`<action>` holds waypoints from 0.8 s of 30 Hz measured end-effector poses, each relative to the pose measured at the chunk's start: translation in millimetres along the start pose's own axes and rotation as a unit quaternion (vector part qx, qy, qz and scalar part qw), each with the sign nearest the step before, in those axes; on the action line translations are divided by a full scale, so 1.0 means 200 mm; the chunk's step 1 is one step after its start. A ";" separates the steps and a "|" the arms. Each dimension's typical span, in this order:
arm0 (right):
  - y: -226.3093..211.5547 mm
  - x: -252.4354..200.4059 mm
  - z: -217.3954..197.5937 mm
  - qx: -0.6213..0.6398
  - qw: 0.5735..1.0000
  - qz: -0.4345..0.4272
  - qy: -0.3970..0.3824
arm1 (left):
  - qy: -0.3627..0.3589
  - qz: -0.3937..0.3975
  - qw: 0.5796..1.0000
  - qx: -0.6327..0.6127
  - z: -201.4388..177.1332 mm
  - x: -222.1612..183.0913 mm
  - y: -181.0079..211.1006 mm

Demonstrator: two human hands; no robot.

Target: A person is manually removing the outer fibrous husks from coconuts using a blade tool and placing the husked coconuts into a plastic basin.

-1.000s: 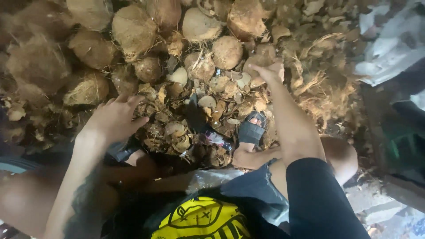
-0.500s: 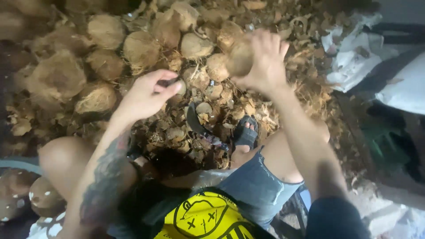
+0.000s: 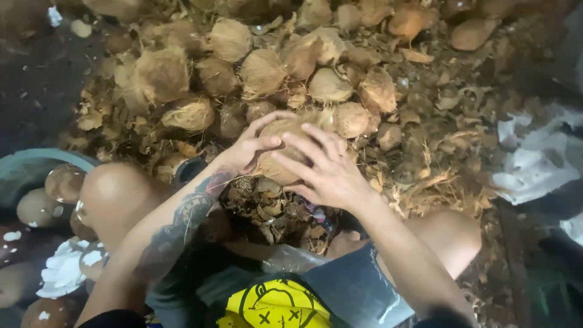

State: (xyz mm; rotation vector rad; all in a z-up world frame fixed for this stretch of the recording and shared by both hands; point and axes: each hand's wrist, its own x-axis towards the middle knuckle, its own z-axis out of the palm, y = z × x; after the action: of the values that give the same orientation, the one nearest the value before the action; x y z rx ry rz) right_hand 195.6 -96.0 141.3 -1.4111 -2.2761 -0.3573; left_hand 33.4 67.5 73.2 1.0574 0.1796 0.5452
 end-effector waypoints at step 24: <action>0.17 -0.06 0.55 0.242 0.934 0.247 0.094 | 0.095 -0.119 0.929 0.337 -0.03 -0.20 -0.05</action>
State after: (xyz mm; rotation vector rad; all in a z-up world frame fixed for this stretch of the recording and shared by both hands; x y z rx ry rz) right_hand 205.9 -43.1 38.6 -1.5264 -1.6233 0.2106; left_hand -0.1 48.6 56.1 1.6209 0.6953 0.3646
